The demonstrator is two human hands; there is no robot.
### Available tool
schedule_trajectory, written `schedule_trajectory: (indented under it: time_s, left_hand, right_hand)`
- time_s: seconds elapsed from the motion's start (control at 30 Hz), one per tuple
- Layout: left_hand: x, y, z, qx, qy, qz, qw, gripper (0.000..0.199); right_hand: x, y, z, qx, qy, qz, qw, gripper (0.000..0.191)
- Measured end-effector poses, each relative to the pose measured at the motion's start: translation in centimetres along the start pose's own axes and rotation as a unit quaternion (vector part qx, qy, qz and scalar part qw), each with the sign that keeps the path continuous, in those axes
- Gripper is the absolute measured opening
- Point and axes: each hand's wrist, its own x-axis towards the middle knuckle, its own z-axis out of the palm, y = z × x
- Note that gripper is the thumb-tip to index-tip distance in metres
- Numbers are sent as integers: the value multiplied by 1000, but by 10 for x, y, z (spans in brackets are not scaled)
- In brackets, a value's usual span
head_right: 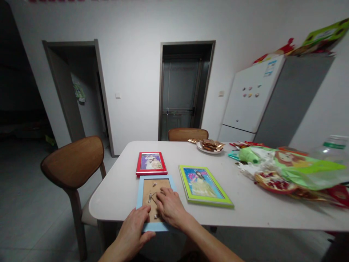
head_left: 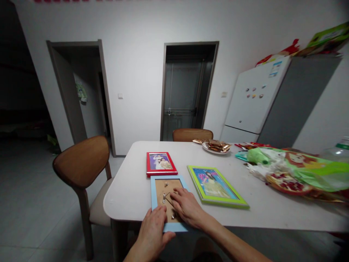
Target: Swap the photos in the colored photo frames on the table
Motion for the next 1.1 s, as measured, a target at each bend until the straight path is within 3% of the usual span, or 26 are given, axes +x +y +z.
schedule_trajectory:
  time_s: [0.17,0.47,0.87,0.93,1.03,1.1]
  left_hand:
    - [1,-4,1,-4,7,13,1000,59]
    - [-1,-7,1,-35,26,24,999,57]
    - [-2,-11,2,-64,45,40,996,52]
    - [-2,-11,3,-57,45,37,997,51]
    - [-2,-11,2,-48,42,31,997,54]
    - [-2,-10,1,-45,40,25,998,55]
  right_hand:
    - [14,-19,6,31,-26,-72,997,27]
    - [11,-21,3,27,-40,-96,994,35]
    - [16,-22,16,97,-24,-91,991,33]
    - [21,-19,16,118,-2,-65,991,33]
    - [38,-8,15,148,49,38,987,31]
    - [52,1,15,152,48,100,982,28]
